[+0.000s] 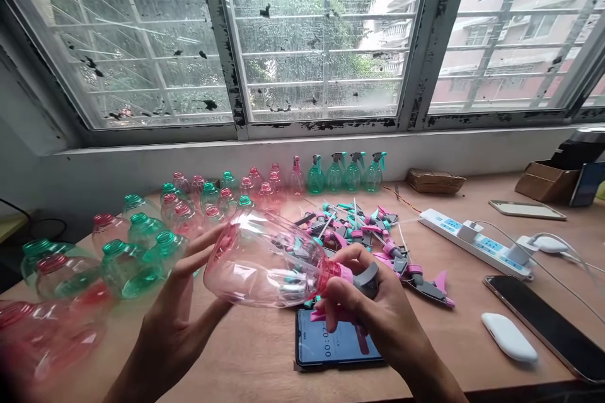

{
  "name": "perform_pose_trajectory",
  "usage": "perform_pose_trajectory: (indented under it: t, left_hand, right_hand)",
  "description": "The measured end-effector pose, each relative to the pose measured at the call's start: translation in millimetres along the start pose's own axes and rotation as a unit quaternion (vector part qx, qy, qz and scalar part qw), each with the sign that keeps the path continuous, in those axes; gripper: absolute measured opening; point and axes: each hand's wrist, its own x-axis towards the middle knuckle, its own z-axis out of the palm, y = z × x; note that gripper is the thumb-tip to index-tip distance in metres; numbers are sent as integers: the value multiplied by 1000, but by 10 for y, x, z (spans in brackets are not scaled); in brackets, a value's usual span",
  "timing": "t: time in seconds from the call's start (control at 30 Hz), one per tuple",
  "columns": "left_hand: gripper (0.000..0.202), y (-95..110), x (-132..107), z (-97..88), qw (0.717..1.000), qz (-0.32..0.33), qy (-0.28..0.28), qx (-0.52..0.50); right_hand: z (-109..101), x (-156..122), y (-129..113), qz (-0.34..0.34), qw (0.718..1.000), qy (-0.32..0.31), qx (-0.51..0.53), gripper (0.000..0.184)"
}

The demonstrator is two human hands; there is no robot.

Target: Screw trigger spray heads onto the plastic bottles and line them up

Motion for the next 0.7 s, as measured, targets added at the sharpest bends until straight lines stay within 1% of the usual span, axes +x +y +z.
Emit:
perform_pose_trajectory:
  t: [0.07, 0.1, 0.17, 0.2, 0.23, 0.3, 0.4, 0.47, 0.53, 0.57, 0.63, 0.7]
  left_hand:
    - [62, 11, -19, 11, 1000, -29, -9, -7]
    - [58, 14, -27, 16, 999, -46, -5, -10]
    - [43, 13, -34, 17, 997, -71, 13, -23]
    - [38, 8, -32, 15, 996, -75, 17, -34]
    - [37, 1, -27, 11, 996, -72, 15, -46]
    - [47, -16, -13, 1, 997, -49, 5, -55]
    - [58, -26, 0, -6, 1000, -15, 3, -20]
    - [65, -19, 0, -1, 1000, -14, -4, 8]
    - [70, -11, -1, 10, 1000, -25, -11, 15]
    - [68, -9, 1, 17, 999, -31, -8, 12]
    - [57, -15, 11, 29, 999, -40, 10, -11]
    - [52, -30, 32, 36, 999, -26, 29, -31]
  right_hand:
    - [8, -17, -6, -30, 999, 16, -33, 44]
    - [14, -25, -7, -45, 997, 21, -53, 42]
    - [21, -31, -5, -64, 995, 24, -77, 39]
    - [20, -28, -3, -64, 995, 20, -72, 38]
    - [15, -21, 0, -58, 997, 13, -57, 38]
    - [-4, -1, 4, -32, 999, -8, -15, 41]
    - [-30, 19, 1, -6, 999, -32, 22, 45]
    - [-29, 11, -9, -11, 999, -28, 13, 42]
    - [-13, -7, -23, -33, 999, -12, -18, 38]
    - [-5, -15, -29, -46, 998, -5, -33, 37]
    - [3, -22, -37, -63, 997, -3, -45, 36]
    - [-6, -14, -35, -49, 998, -16, -24, 37]
